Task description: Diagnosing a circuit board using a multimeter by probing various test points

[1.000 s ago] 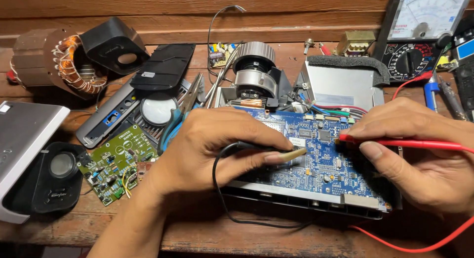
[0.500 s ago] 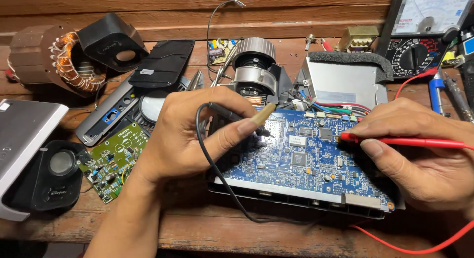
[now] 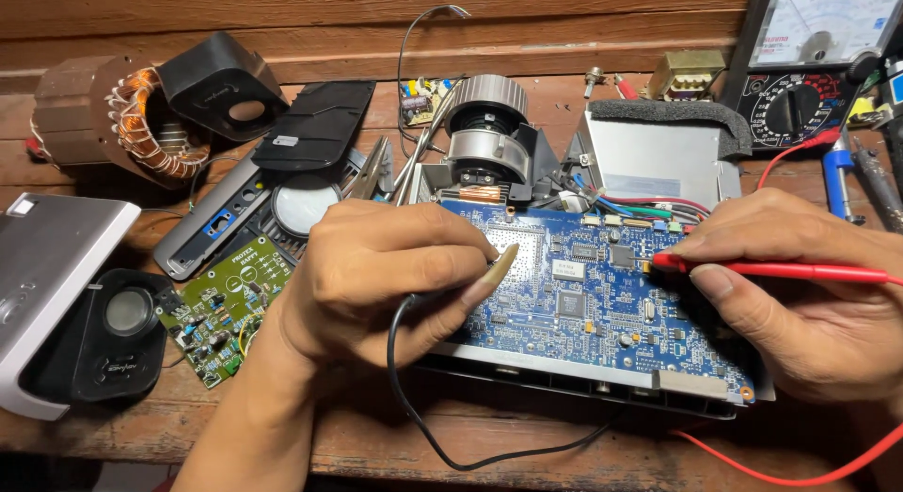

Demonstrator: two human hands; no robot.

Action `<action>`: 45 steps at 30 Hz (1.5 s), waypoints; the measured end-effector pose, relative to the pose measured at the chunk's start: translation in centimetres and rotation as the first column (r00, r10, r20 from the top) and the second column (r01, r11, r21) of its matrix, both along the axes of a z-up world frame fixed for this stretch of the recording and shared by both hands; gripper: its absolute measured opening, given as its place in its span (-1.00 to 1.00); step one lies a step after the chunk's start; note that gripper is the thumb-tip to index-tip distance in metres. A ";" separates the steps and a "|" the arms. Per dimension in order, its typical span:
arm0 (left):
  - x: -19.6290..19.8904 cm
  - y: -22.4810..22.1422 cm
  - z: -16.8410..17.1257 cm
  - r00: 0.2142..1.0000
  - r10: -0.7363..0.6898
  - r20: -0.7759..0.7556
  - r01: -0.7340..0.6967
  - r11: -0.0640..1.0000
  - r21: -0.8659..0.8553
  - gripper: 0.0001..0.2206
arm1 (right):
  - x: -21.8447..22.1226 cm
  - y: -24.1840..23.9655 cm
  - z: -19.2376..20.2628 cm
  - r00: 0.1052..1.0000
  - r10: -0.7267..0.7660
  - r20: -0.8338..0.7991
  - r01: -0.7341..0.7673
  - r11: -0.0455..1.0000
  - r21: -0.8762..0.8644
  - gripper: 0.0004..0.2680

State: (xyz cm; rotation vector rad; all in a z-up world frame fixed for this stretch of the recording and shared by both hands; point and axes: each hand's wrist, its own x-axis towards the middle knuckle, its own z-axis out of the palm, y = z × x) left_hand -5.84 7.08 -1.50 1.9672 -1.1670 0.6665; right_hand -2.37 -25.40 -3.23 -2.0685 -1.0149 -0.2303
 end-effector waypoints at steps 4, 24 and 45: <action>-0.1 0.0 0.1 1.000 0.007 0.022 -0.008 0.999 0.041 -0.91 | -0.1 0.1 0.0 1.000 -0.005 0.004 0.005 1.000 0.014 -0.86; -0.1 0.4 0.0 0.997 0.028 -0.077 -0.019 0.993 0.117 -0.91 | -1.0 -0.8 -0.1 0.997 -0.017 0.073 0.009 0.993 0.120 -0.91; -0.2 0.0 0.0 0.992 0.069 -0.105 -0.059 0.993 0.102 -0.90 | -0.8 -1.4 0.6 0.997 0.075 -0.006 -0.074 0.991 0.115 -0.91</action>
